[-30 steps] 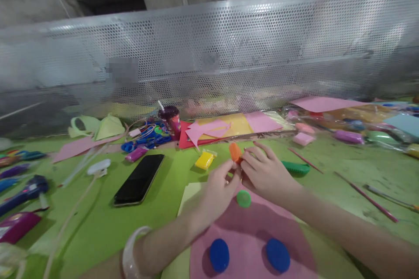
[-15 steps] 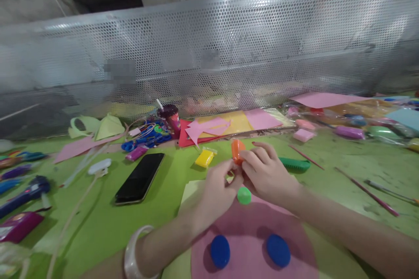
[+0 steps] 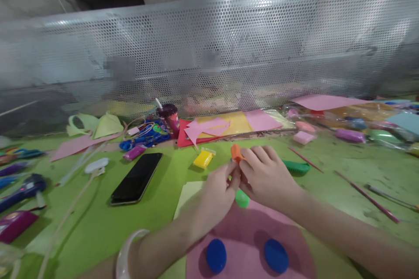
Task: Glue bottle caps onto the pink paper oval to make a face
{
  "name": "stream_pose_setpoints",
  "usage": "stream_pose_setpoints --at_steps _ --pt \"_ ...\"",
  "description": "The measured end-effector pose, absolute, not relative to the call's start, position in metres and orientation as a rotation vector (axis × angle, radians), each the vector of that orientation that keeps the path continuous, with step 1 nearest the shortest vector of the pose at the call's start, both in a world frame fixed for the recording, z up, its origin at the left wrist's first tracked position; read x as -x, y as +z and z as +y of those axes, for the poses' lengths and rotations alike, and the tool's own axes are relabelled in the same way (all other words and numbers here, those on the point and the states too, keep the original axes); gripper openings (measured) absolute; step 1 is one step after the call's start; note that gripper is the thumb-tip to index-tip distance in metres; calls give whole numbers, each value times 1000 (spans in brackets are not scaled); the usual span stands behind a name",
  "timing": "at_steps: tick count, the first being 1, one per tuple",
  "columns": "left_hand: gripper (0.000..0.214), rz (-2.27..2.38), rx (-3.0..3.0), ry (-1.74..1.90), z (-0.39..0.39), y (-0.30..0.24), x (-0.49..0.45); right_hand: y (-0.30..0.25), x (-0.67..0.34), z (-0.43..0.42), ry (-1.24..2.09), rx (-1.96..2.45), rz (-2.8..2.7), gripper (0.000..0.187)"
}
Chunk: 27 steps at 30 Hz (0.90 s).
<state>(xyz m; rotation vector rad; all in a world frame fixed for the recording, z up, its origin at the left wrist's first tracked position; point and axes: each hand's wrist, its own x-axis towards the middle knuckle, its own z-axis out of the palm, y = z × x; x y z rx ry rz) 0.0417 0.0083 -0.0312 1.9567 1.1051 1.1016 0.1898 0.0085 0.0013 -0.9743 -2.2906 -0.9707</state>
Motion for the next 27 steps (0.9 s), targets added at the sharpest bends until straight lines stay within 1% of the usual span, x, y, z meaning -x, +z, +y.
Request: stream_pose_setpoints --at_steps 3,7,9,17,24,27 --pt "25 1131 -1990 1070 11 -35 -41 2 -190 8 -1012 1059 -2334 17" --pt "21 1117 -2087 1075 17 -35 -38 0 -192 10 -1040 1079 -2362 7" --pt "20 1103 -2102 1081 18 -34 -37 -1 -194 11 -1025 1070 -2375 6" --pt "20 1144 -2114 1108 15 -30 -39 -5 -191 8 -885 1092 -2372 12" --pt "24 1205 -2119 1093 9 -30 -38 8 -200 11 -873 1309 -2238 21" --pt "22 1197 -2285 1176 8 -29 -37 10 -203 13 -720 1325 -2311 21"
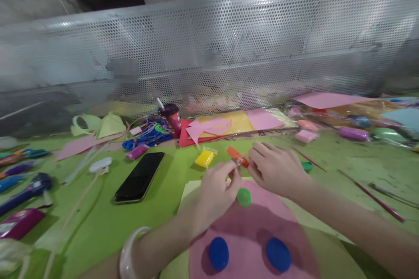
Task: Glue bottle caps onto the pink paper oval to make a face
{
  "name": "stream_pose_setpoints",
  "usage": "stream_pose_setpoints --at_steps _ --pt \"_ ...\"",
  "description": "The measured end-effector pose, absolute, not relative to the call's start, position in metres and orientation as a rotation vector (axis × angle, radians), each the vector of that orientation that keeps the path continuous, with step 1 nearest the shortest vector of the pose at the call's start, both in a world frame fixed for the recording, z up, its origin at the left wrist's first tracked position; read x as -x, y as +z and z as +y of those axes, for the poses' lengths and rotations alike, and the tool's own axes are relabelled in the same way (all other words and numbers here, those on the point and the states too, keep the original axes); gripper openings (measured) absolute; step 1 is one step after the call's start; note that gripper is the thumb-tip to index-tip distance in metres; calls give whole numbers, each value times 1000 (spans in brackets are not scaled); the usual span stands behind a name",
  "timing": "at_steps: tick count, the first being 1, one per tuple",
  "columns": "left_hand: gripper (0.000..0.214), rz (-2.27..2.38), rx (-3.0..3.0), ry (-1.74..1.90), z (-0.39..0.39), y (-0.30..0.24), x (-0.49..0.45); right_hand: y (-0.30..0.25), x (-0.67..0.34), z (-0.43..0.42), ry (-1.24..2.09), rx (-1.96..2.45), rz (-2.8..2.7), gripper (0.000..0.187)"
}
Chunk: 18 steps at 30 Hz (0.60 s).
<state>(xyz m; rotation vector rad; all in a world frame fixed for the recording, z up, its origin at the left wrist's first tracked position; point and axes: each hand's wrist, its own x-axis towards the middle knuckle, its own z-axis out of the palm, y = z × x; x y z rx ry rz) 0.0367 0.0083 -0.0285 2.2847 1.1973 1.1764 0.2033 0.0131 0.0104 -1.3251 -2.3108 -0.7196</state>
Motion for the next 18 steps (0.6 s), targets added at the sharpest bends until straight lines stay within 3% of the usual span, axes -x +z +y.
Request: stream_pose_setpoints --at_steps 3,6,9,14,18 --pt "4 1130 -2464 1459 12 -28 -35 12 -203 13 -429 1413 -2348 20" --pt "45 1058 -2600 1711 20 -30 -32 16 -201 11 -90 1449 -2328 19" --pt "71 1055 -2777 1624 26 -33 -30 22 -199 9 183 1440 -2302 22" --pt "47 1117 -2730 1361 29 -39 -28 23 -196 6 291 1378 -2291 24" --pt "39 1075 -2626 1291 28 -40 -27 22 -196 6 307 1378 -2252 25"
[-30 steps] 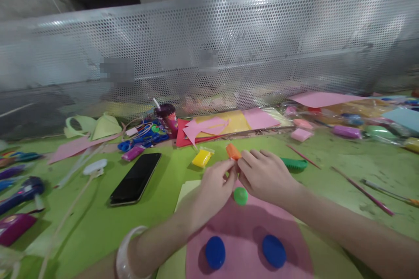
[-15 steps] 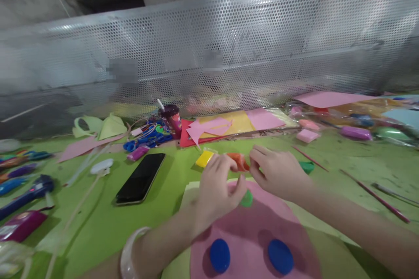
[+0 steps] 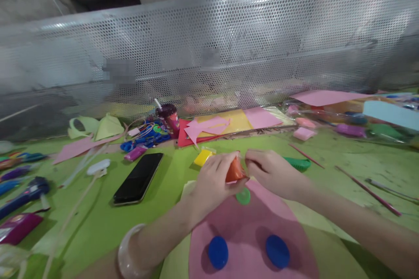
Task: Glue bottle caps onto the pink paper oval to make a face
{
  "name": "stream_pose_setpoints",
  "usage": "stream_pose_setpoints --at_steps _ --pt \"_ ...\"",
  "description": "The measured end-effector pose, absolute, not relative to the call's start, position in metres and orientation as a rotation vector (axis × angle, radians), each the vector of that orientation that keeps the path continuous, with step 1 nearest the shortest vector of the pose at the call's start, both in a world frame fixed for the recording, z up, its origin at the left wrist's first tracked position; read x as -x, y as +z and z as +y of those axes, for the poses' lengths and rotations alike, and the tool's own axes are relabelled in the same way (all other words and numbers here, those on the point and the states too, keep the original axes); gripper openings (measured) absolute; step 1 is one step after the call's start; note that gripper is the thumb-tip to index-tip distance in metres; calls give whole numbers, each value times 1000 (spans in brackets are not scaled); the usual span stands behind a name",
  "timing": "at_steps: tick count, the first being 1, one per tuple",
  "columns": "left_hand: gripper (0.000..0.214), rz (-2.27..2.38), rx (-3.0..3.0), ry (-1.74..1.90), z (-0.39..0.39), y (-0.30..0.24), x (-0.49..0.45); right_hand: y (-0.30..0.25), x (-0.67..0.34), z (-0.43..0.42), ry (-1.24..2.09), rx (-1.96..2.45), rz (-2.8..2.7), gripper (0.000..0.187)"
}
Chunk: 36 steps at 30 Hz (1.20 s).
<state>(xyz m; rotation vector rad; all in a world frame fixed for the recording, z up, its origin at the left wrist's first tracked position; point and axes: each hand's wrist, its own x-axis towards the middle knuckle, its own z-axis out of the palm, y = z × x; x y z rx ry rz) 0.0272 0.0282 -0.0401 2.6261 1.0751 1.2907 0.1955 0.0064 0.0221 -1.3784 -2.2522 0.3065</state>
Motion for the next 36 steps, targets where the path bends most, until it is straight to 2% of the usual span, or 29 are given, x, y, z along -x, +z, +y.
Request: stream_pose_setpoints --at_steps 12,16,20,26,28,32,36 --pt "11 885 -2405 1392 25 -34 -29 12 -195 10 370 1341 -2178 34" --pt "12 900 -2334 1346 28 -34 -27 4 -196 11 243 1325 -2162 32" --pt "33 993 -2218 1288 30 -37 -25 1 -197 9 45 1167 -2070 10" --pt "55 1035 -2163 1322 32 -38 -25 -1 -198 4 -196 797 -2149 14" --pt "54 1073 -2164 1360 32 -37 -26 -3 -198 4 -232 768 -2131 14" --pt "44 1092 -2115 1393 30 -34 -28 -5 -195 3 -63 803 -1993 25" --pt "49 1119 -1997 1388 30 -35 -27 -3 -192 -5 224 887 -1929 41"
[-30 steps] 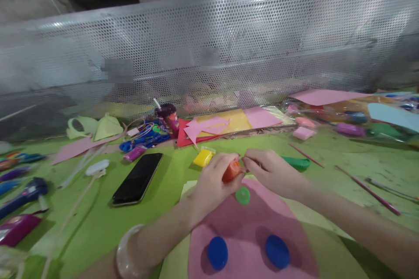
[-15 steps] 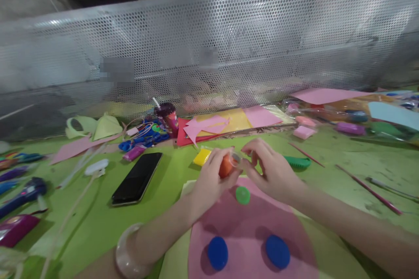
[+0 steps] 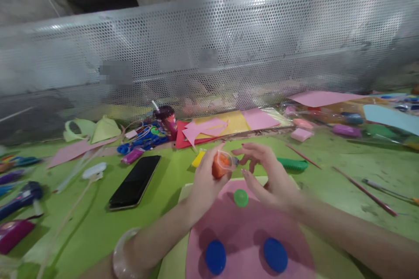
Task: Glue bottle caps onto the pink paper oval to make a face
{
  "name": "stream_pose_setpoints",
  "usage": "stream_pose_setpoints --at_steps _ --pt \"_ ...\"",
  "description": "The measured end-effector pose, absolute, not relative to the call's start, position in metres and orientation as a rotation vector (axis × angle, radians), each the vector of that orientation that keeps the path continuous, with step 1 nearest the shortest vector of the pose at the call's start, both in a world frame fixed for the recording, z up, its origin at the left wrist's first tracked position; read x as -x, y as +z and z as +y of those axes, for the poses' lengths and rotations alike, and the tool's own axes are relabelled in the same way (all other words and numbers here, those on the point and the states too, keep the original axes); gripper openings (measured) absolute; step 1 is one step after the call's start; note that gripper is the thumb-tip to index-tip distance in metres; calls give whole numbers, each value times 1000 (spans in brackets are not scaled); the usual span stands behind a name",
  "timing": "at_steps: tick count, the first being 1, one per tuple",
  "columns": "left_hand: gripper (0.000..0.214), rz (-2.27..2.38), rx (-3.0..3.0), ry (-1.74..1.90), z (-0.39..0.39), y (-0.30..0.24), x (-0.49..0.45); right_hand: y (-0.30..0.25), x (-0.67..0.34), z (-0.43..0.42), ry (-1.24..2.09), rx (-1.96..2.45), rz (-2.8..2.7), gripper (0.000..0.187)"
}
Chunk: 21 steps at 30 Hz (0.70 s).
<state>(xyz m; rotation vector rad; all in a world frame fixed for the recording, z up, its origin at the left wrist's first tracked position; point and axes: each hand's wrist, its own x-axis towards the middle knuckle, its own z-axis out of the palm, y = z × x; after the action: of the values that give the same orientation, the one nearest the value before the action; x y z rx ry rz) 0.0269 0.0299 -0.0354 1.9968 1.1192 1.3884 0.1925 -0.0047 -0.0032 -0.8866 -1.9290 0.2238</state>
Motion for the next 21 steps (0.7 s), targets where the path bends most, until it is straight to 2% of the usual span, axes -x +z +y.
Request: stream_pose_setpoints --at_steps 5,8,12,17,21 --pt "52 1089 -1940 1368 29 -37 -27 -5 -192 -12 225 848 -2020 53" --pt "51 1081 -1880 1324 28 -35 -29 -10 -194 -10 -78 784 -2136 66" --pt "52 1093 -1834 1255 30 -36 -30 -14 -192 -5 -417 751 -2215 72" --pt "50 1190 -2015 1252 32 -36 -27 -13 -185 -3 -498 796 -2325 68" --pt "49 1150 -1959 1296 33 -35 -26 -15 -184 -1 -241 889 -2242 54"
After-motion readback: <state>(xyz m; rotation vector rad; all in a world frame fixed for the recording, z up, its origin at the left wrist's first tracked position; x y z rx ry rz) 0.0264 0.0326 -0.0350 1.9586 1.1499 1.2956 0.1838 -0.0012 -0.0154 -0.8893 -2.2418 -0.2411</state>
